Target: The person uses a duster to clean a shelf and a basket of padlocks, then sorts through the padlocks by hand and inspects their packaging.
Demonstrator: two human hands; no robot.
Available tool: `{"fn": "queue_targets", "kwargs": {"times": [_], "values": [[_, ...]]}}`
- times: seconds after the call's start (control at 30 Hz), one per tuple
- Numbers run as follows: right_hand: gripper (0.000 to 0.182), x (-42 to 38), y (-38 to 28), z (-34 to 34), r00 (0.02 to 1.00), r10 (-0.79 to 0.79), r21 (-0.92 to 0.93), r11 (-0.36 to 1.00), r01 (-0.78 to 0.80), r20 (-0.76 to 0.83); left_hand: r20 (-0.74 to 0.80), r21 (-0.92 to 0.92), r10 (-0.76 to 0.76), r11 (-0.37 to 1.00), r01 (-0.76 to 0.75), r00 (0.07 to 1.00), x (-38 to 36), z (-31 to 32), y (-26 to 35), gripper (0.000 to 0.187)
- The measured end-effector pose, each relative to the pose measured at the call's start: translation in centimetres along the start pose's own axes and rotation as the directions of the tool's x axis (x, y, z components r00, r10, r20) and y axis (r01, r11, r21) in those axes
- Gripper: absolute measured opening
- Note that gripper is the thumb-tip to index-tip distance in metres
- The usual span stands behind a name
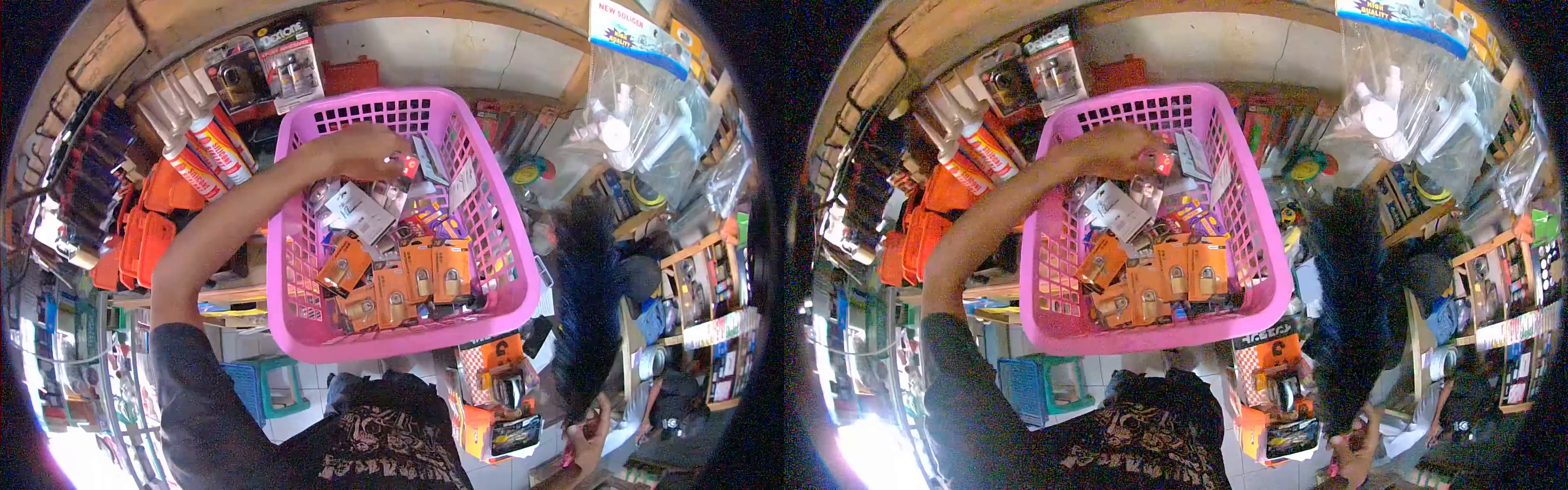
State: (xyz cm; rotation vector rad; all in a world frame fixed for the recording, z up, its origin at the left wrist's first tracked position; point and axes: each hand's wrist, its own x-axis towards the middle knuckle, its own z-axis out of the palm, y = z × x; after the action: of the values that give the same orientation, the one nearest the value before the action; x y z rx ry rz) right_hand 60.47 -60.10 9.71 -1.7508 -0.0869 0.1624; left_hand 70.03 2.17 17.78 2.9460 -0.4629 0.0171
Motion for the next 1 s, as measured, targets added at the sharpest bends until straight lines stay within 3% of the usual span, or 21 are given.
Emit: {"fn": "queue_targets", "kwargs": {"times": [0.03, 0.07, 0.17, 0.2, 0.27, 0.3, 0.37, 0.47, 0.53, 0.57, 0.67, 0.7, 0.73, 0.8, 0.83, 0.87, 0.93, 0.97, 1.0], "values": [[0.085, 0.2, 0.2, -0.2, 1.0, 0.017, -0.015, 1.0, -0.017, -0.001, 0.083, -0.05, -0.172, 0.983, 0.176, 0.982, -0.4, -1.8, 1.5, 0.02], [0.085, 0.4, -0.6, 0.6, 1.0, 0.022, -0.015, 1.0, -0.022, -0.003, 0.087, -0.051, -0.17, 0.983, 0.175, 0.982, -0.4, -1.9, 0.8, 0.02], [0.084, 1.1, -1.1, 1.1, 0.998, 0.056, 0.01, 0.998, -0.056, 0.016, -0.04, -0.338, 0.021, 0.941, -0.033, 0.999, -1.4, -1.8, -1.0, 0.018], [0.083, 1.5, 0.5, -0.3, 0.998, 0.013, -0.089, 0.996, -0.007, 0.064, -0.03, -0.34, 0.029, 0.94, -0.037, 0.999, -1.7, -1.9, -1.2, 0.018], [0.082, 1.8, 1.0, -0.4, 0.994, -0.015, -0.179, 0.983, 0.035, 0.109, 0.162, -0.34, -0.091, 0.93, 0.142, 0.983, -2.6, -3.1, -0.1, 0.016], [0.086, 2.0, 0.3, 0.3, 0.995, 0.05, -0.2, 0.979, -0.032, 0.088, 0.16, -0.502, -0.084, 0.851, 0.154, 0.984, -3.0, -2.6, 0.0, 0.016], [0.093, 2.5, 0.5, 0.6, 0.991, 0.118, -0.215, 0.971, -0.101, 0.068, 0.186, -0.51, -0.055, 0.848, 0.144, 0.981, -3.3, -2.2, -0.1, 0.016], [0.079, 3.6, 0.8, 1.5, 0.988, 0.006, -0.226, 0.974, 0.03, 0.155, 0.266, -0.425, -0.063, 0.888, 0.176, 0.962, -2.7, -2.5, -0.4, 0.018], [0.08, 3.9, -0.3, 3.1, 0.995, 0.054, -0.105, 0.993, -0.045, 0.084, 0.287, -0.602, -0.01, 0.776, 0.189, 0.958, -2.0, -1.7, -1.6, 0.021], [0.08, 4.1, 0.2, 3.1, 0.994, 0.054, -0.102, 0.994, -0.045, 0.09, 0.385, -0.619, -0.106, 0.707, 0.342, 0.917, -1.4, -2.2, -1.0, 0.022], [0.08, 4.8, 1.8, 2.5, 0.997, -0.036, -0.11, 0.993, 0.044, 0.067, 0.342, -0.539, -0.105, 0.792, 0.286, 0.934, 1.1, -0.1, -3.5, 0.02], [0.08, 5.0, 1.8, 2.4, 0.995, -0.043, -0.156, 0.986, 0.056, 0.087, 0.363, -0.707, -0.079, 0.625, 0.329, 0.929, 1.0, -0.2, -3.6, 0.026], [0.08, 5.1, 1.7, 2.4, 0.993, -0.048, -0.202, 0.977, 0.069, 0.107, 0.362, -0.707, -0.084, 0.624, 0.332, 0.928, 1.4, 0.2, -3.8, 0.026], [0.086, 5.1, 1.3, 2.7, 0.994, 0.023, -0.184, 0.983, -0.002, 0.108, 0.226, -0.437, -0.212, 0.85, 0.294, 0.951, 2.9, 1.2, -4.7, 0.037], [0.093, 5.0, 1.3, 2.7, 0.99, 0.096, -0.167, 0.983, -0.078, 0.104, 0.259, -0.381, -0.297, 0.843, 0.38, 0.919, 3.4, 1.7, -5.1, 0.042], [0.093, 4.9, 1.9, 2.5, 0.99, 0.095, -0.166, 0.983, -0.076, 0.105, 0.259, -0.379, -0.298, 0.843, 0.381, 0.919, 3.6, 2.1, -5.8, 0.042], [0.082, 5.0, 3.1, 1.8, 0.992, -0.022, -0.214, 0.976, 0.048, 0.121, 0.155, -0.024, -0.131, 0.99, 0.136, 0.979, 3.7, 2.6, -6.8, 0.041], [0.082, 5.0, 2.7, 2.1, 0.992, -0.022, -0.214, 0.976, 0.048, 0.124, 0.156, -0.024, -0.134, 0.99, 0.139, 0.979, 3.6, 1.5, -5.7, 0.041], [0.083, 4.9, 2.1, 2.3, 0.992, 0.045, -0.161, 0.987, -0.025, 0.117, 0.165, 0.172, -0.151, 0.977, 0.122, 0.975, 3.5, 0.3, -4.7, 0.041]]}}
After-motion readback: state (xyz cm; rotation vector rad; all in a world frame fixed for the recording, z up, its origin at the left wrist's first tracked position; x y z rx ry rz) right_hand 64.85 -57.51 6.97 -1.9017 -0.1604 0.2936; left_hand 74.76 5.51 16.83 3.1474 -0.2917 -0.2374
